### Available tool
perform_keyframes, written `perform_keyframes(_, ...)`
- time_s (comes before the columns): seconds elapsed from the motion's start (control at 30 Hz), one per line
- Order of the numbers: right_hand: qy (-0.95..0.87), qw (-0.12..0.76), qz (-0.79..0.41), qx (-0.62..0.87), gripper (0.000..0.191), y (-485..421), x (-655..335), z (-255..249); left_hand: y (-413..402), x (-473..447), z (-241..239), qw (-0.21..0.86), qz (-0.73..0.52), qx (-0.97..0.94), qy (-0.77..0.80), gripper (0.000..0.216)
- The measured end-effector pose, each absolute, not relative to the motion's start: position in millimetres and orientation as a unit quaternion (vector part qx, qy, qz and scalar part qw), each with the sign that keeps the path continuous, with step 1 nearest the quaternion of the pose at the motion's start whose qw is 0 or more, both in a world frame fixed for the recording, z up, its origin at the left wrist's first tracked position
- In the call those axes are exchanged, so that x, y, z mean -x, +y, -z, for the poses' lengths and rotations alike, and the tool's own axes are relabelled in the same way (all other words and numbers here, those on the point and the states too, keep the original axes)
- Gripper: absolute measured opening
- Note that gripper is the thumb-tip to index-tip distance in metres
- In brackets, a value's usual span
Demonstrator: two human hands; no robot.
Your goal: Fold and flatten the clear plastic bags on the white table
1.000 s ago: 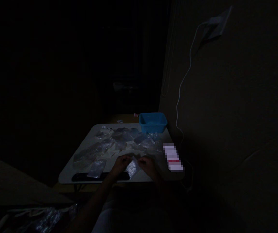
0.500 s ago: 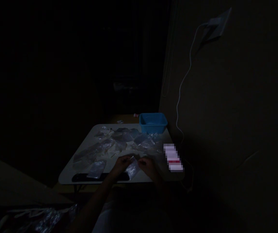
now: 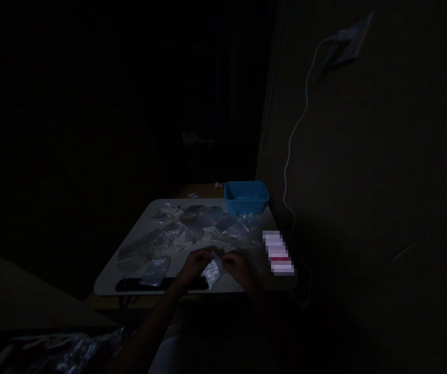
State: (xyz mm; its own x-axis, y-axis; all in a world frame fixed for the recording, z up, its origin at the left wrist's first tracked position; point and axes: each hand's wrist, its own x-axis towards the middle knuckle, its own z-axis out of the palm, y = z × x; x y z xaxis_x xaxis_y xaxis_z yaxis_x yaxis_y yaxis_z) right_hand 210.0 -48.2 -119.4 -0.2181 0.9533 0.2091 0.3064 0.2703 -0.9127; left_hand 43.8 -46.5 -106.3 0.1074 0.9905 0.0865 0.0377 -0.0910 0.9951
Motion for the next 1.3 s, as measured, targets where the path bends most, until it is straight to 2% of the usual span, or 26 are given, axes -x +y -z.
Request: perform_keyframes(1.3,-0.675,0.422,-0.384,0.468,0.012,-50.2,-209.5,115.3,-44.0,-44.4,110.9,0.486,-0.476,-0.562,0.469,0.029)
